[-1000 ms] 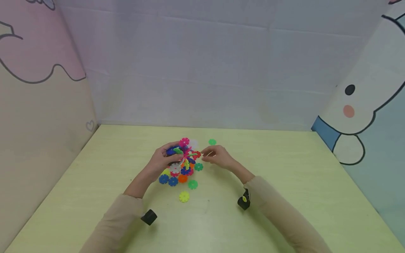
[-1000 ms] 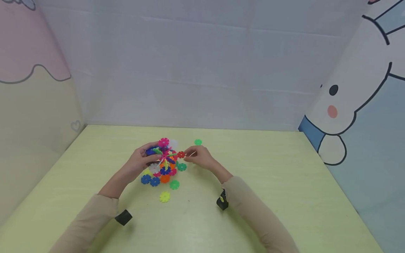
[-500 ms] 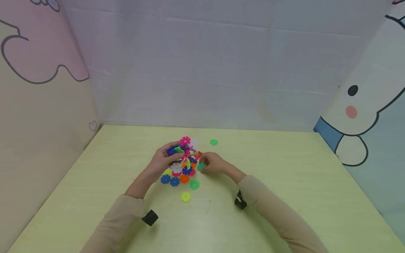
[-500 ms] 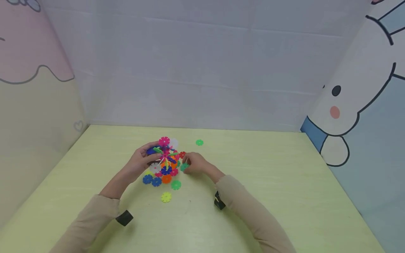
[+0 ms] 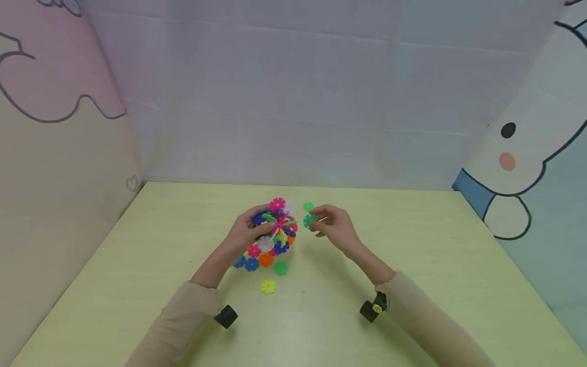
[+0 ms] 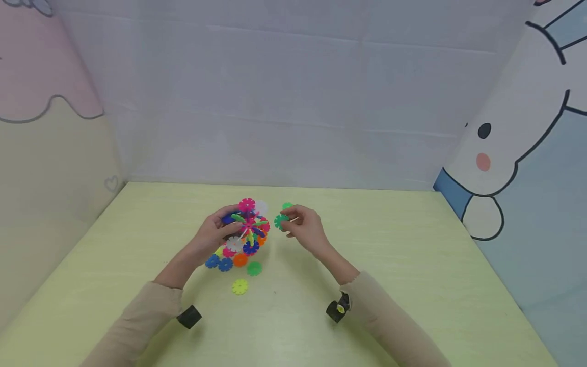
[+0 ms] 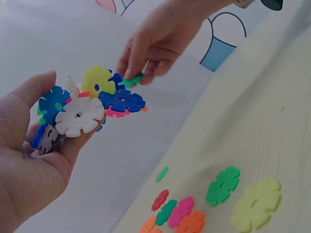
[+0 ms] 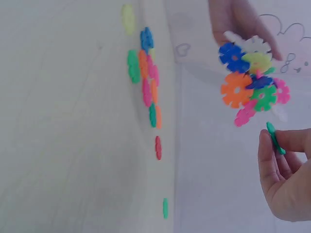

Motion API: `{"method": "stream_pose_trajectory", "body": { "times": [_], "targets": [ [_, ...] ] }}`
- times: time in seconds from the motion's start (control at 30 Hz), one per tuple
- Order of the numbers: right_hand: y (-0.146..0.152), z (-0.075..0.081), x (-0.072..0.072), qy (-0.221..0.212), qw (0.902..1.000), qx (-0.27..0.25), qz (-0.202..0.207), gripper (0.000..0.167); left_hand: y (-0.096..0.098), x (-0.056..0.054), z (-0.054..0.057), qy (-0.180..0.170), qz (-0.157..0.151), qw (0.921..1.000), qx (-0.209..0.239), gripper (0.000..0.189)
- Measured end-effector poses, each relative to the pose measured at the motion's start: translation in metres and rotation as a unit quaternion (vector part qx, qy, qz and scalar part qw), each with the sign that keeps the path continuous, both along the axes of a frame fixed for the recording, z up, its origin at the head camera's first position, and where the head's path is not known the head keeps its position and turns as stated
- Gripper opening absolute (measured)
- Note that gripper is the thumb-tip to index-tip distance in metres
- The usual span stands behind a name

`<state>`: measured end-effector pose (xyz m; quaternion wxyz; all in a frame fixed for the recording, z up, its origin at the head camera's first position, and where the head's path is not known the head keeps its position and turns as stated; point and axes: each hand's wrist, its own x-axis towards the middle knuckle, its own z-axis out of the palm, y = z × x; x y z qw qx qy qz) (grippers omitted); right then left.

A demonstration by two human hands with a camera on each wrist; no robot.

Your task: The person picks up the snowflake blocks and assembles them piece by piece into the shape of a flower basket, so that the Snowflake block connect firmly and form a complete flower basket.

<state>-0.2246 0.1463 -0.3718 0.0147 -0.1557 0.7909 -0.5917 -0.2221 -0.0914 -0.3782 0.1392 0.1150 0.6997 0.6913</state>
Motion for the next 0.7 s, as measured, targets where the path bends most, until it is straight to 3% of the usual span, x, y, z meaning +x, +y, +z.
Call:
{"method": "stream_pose_trajectory", "body": {
  "times": [0.17,0.37,0.7],
  "targets": [
    [0.001,0.015,0.012,-0.006,0.9954,-0.083,-0.048,0.023,0.012,0.000,0.000,-0.008,0.000,0.9998,0.016,0.050],
    [-0.001,0.015,0.016,-0.024,0.9930,-0.085,-0.078,0.022,0.024,0.001,0.000,-0.007,-0.012,0.9987,0.049,0.049],
    [-0.008,0.011,0.018,0.001,0.9858,-0.106,-0.130,0.018,0.033,0.003,-0.005,0.004,0.000,0.9982,0.059,0.049]
  ]
}}
